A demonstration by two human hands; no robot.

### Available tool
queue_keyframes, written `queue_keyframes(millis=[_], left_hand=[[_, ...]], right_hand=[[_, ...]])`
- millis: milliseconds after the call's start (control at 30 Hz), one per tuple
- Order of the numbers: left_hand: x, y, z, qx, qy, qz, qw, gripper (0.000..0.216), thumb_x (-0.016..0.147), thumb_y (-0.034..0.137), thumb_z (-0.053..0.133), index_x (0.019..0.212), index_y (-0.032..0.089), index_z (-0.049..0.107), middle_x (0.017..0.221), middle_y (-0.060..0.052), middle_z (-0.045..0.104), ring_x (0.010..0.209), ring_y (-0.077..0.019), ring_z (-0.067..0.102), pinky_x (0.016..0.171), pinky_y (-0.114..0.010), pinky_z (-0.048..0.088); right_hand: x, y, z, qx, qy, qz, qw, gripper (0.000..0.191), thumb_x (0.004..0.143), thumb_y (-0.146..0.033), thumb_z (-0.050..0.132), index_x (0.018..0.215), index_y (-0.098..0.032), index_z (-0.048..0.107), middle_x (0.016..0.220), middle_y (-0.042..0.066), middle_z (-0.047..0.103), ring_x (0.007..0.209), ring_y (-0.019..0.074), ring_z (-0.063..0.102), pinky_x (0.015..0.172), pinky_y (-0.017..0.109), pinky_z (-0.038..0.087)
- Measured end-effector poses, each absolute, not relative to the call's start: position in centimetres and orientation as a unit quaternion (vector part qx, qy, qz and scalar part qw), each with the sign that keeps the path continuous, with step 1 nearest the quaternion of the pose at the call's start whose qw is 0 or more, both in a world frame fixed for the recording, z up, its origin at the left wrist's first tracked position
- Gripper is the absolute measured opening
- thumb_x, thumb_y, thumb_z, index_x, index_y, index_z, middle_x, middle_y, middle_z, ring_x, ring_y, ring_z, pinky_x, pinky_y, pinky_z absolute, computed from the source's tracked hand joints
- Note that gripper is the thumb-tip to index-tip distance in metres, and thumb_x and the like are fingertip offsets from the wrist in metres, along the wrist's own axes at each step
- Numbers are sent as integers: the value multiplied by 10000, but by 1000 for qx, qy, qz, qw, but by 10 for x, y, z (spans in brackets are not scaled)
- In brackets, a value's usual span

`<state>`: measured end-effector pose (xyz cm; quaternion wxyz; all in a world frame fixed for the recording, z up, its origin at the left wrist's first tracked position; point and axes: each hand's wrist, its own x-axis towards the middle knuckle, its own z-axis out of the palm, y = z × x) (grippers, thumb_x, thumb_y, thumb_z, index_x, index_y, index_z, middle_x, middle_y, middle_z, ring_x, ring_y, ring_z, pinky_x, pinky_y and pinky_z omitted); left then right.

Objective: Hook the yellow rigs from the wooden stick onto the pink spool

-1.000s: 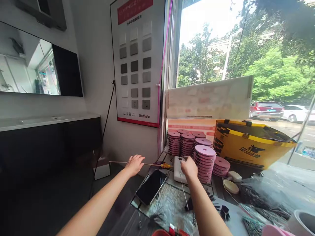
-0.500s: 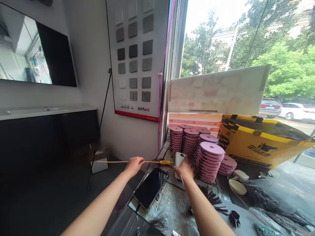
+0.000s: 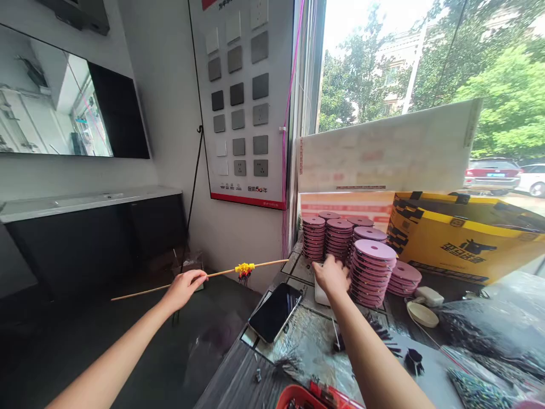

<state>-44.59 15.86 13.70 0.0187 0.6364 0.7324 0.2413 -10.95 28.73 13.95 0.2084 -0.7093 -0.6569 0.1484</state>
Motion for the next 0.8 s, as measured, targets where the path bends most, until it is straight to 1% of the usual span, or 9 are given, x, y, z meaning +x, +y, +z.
queue_keyframes(millis=[100, 167, 267, 367, 433, 533, 633, 733, 800], left_hand=[[-458, 130, 149, 615, 745, 259, 18, 312, 825, 360, 375, 861, 129, 581, 853, -42, 605, 798, -149, 531, 749, -285, 373], [-466, 108, 156, 591, 762, 265, 15, 385, 793, 435, 347, 855, 139, 585, 827, -40, 608, 779, -170, 533, 721, -276, 365], [-474, 76, 163, 564, 779, 272, 8, 458, 745, 513, 322, 841, 155, 591, 805, -31, 613, 763, -187, 540, 706, -259, 362], [-475, 49, 165, 555, 783, 281, 3, 476, 719, 552, 326, 800, 170, 598, 793, -21, 622, 758, -188, 550, 700, -239, 371], [-475, 37, 166, 552, 781, 292, 0, 478, 719, 570, 329, 781, 184, 604, 802, -13, 631, 783, -186, 559, 707, -225, 379], [-479, 26, 166, 553, 774, 309, 1, 473, 719, 594, 348, 790, 209, 612, 840, 3, 640, 835, -184, 566, 733, -211, 381], [-488, 22, 165, 545, 773, 325, 13, 498, 677, 637, 374, 802, 220, 618, 860, 8, 645, 884, -194, 565, 747, -207, 383], [-498, 24, 160, 522, 778, 349, 26, 496, 631, 636, 410, 821, 229, 618, 900, 18, 647, 940, -198, 554, 798, -211, 370], [-502, 27, 154, 507, 777, 372, 36, 448, 626, 599, 442, 833, 239, 612, 904, 35, 647, 954, -194, 548, 829, -214, 352]], right_hand=[[-123, 256, 177, -623, -729, 102, 266, 394, 868, -318, 264, 1224, -197, 382, 1202, 72, 457, 1079, 160, 446, 865, 257, 351], [-142, 228, 187, -556, -785, 96, 253, 323, 858, -294, 276, 1109, -250, 474, 1069, 12, 543, 965, 110, 509, 812, 210, 375], [-177, 190, 170, -499, -844, 96, 172, 241, 775, -250, 414, 960, -233, 567, 946, 31, 582, 878, 166, 553, 749, 277, 418], [-206, 169, 137, -505, -854, 87, 91, 385, 675, -251, 556, 1057, -202, 550, 1126, 102, 501, 1006, 274, 493, 755, 407, 430], [-218, 167, 121, -528, -844, 78, 47, 464, 652, -233, 582, 1111, -196, 527, 1207, 134, 442, 1071, 331, 436, 756, 505, 409], [-226, 168, 111, -554, -830, 60, 0, 490, 686, -214, 554, 1166, -140, 492, 1202, 210, 433, 1079, 380, 421, 704, 575, 398], [-231, 168, 110, -550, -834, 31, -30, 414, 774, -143, 418, 1175, -55, 472, 1186, 293, 418, 1083, 406, 419, 626, 570, 424], [-235, 168, 110, -534, -844, 1, -45, 414, 806, -73, 293, 1186, -7, 443, 1202, 329, 385, 1099, 415, 409, 588, 571, 433], [-237, 172, 113, -525, -850, -19, -40, 406, 815, -82, 303, 1194, 4, 421, 1179, 325, 411, 1076, 402, 437, 590, 558, 445]])
